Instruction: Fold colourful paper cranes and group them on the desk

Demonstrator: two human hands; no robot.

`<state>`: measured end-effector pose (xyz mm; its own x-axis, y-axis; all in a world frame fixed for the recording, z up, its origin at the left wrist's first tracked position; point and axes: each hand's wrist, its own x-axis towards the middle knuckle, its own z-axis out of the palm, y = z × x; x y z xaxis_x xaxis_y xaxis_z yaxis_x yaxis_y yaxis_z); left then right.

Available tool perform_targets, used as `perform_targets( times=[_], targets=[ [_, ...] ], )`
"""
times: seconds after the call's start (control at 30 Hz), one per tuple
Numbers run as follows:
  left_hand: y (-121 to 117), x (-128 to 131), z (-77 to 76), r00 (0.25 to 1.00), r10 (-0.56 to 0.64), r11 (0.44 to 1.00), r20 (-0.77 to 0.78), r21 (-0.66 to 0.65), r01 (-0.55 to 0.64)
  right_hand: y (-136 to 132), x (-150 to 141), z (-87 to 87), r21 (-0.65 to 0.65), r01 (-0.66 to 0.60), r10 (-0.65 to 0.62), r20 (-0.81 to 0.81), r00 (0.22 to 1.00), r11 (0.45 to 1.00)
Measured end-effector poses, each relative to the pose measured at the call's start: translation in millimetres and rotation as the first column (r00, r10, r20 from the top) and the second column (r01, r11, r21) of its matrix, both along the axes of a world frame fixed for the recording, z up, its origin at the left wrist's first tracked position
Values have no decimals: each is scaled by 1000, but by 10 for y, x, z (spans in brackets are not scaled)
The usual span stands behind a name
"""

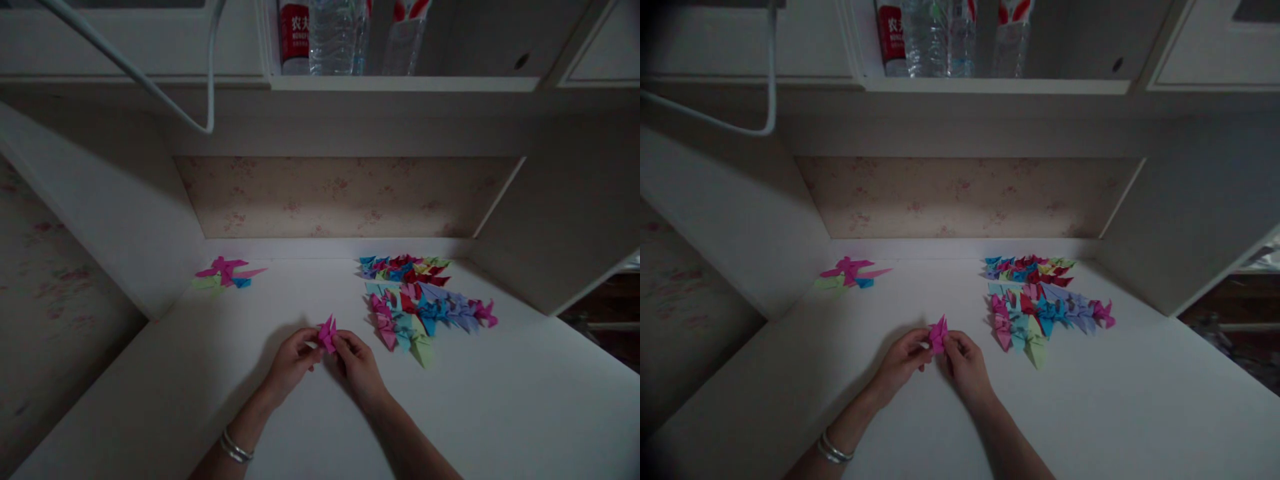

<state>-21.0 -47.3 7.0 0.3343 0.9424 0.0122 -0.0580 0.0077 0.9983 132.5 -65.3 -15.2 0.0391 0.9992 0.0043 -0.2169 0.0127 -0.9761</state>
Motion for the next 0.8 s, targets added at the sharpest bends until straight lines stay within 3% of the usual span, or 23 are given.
perform_targets(
  times=[0.27, 0.47, 0.67, 0.8],
  targets=[
    [41, 6, -68, 997, 67, 996, 41, -56, -64, -56, -12, 52, 71, -116, 114, 20, 993, 991],
    [24, 11, -54, 994, 85, 995, 63, -50, -81, -84, 6, 72, 91, -77, 73, 55, 996, 993],
    [17, 20, -29, 999, 29, 999, 36, -22, -28, -96, 18, 75, 109, -157, 147, 92, 985, 982],
    [21, 19, -25, 998, 35, 999, 43, -34, -33, -76, 14, 28, 68, -134, 128, 86, 988, 989]
  ],
)
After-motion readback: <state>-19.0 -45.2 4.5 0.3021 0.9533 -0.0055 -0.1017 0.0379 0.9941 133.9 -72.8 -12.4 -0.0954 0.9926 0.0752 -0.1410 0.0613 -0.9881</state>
